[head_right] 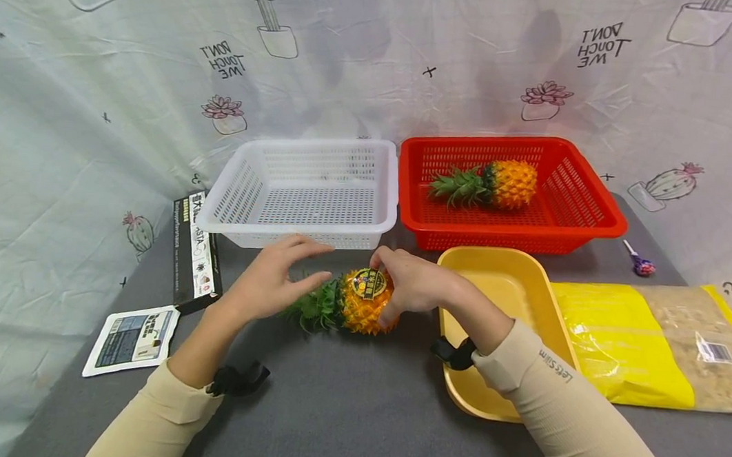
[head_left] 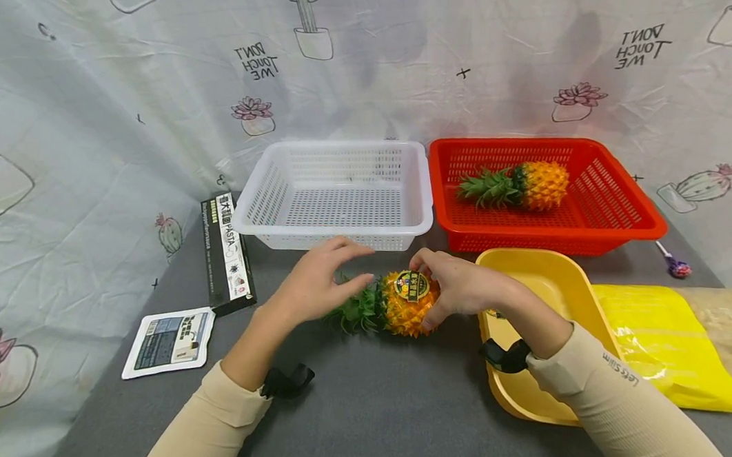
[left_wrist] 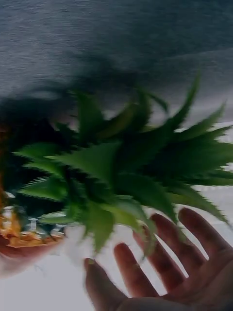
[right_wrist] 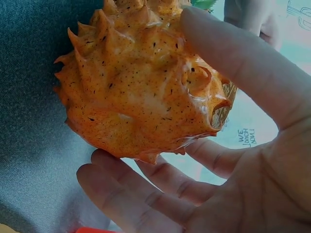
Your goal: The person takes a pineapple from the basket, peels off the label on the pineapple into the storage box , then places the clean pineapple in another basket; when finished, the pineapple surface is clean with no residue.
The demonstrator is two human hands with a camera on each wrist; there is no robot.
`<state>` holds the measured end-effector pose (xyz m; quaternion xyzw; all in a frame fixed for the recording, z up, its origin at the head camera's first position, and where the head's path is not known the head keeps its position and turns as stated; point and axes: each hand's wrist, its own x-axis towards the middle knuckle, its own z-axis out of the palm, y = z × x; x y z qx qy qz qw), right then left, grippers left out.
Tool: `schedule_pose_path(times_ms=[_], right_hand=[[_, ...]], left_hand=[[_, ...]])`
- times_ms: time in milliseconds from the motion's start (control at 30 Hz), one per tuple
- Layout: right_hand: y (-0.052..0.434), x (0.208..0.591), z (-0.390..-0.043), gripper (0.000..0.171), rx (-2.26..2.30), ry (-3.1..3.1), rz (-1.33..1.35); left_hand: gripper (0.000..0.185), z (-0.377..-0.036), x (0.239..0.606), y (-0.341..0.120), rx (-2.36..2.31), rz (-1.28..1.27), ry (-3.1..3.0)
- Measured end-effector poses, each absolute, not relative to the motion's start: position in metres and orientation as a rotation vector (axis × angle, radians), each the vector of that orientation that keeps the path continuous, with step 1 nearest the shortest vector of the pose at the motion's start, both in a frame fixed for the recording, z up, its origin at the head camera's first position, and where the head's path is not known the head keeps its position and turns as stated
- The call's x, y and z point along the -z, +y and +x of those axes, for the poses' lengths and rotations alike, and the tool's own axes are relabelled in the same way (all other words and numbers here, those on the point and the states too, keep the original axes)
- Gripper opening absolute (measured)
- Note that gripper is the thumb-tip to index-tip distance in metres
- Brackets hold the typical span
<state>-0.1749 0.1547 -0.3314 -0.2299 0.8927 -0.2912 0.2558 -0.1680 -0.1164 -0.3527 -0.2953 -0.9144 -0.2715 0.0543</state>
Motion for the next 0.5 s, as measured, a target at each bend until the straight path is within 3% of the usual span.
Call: schedule_pose_path(times_ms=[500], right_hand=[[0.154,0.334,-0.173,0.08,0.82,2.421,-0.627]], left_hand=[[0.067,-0.163,0.353,-0.089,0.839,-1.011,-3.018]])
